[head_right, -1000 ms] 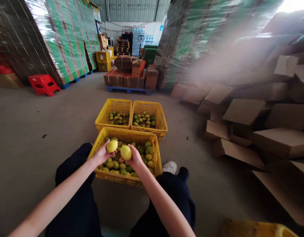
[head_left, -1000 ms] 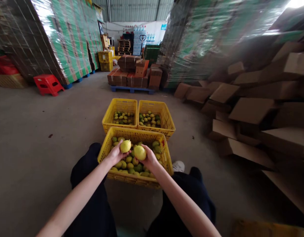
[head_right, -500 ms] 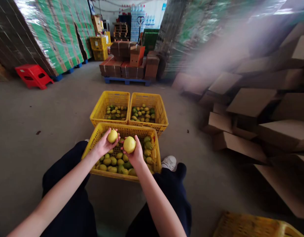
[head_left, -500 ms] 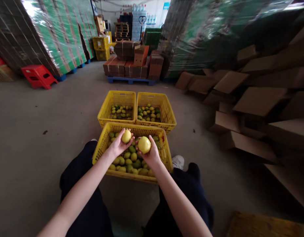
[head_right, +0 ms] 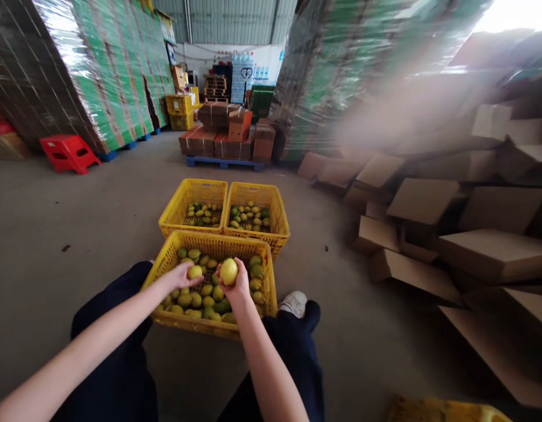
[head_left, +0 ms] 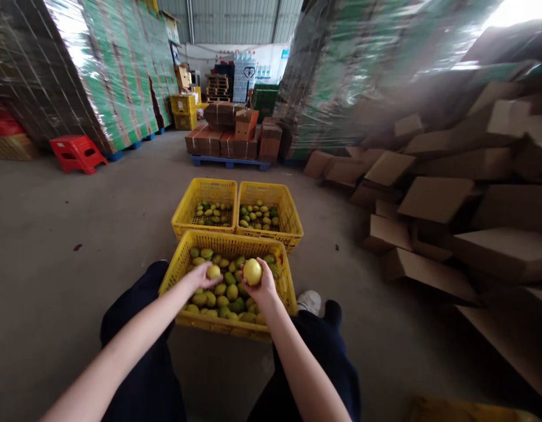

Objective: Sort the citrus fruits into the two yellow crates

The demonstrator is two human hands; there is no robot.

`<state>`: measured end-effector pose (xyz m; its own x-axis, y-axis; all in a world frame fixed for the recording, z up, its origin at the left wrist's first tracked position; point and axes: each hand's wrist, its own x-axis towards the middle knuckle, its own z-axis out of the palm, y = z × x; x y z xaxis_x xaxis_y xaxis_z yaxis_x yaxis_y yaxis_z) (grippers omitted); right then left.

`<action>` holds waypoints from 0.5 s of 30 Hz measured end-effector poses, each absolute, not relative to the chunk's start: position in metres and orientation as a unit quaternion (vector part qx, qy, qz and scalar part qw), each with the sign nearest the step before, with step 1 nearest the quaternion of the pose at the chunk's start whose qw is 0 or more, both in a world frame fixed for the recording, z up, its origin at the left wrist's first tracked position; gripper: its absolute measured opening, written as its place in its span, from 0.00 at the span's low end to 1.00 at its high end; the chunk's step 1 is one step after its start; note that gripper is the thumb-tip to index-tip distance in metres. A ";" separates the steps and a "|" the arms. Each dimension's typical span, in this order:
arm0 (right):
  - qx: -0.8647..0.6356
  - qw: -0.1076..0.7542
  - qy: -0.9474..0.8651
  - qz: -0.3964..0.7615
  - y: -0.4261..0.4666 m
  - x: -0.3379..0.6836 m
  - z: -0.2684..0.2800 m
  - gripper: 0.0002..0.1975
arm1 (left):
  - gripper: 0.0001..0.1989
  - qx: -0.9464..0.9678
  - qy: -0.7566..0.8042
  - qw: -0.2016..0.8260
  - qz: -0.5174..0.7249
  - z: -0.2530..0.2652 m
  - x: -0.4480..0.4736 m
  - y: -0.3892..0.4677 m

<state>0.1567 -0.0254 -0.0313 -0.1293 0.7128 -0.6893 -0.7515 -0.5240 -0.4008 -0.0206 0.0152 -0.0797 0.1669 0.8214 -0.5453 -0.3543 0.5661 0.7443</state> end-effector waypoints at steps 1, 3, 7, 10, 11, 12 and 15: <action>-0.446 0.484 0.018 0.753 -0.026 0.157 -0.031 0.12 | 0.20 0.226 0.516 0.715 0.415 -0.063 -0.027 0.036; -0.447 0.478 0.015 0.756 -0.027 0.156 -0.032 0.11 | 0.25 0.228 0.531 0.682 0.448 -0.029 -0.040 0.076; -0.448 0.480 0.017 0.754 -0.028 0.154 -0.034 0.12 | 0.23 0.279 0.569 0.600 0.488 0.001 -0.060 0.100; -0.452 0.484 0.015 0.749 -0.028 0.152 -0.036 0.12 | 0.14 0.339 0.603 0.583 0.427 -0.022 -0.068 0.066; -0.455 0.483 0.014 0.748 -0.028 0.152 -0.038 0.12 | 0.11 0.357 0.619 0.582 0.388 -0.034 -0.070 0.051; -0.460 0.481 0.013 0.747 -0.029 0.151 -0.040 0.12 | 0.08 0.377 0.631 0.579 0.352 -0.047 -0.073 0.037; -0.486 0.460 0.011 0.743 -0.031 0.148 -0.052 0.12 | 0.09 0.430 0.653 0.566 0.261 -0.077 -0.078 0.007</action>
<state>0.1483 -0.0314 -0.0524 -0.1054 0.6727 -0.7323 -0.6947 -0.5768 -0.4298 -0.0777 0.0073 -0.0769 0.0108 0.8566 -0.5158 0.2666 0.4947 0.8272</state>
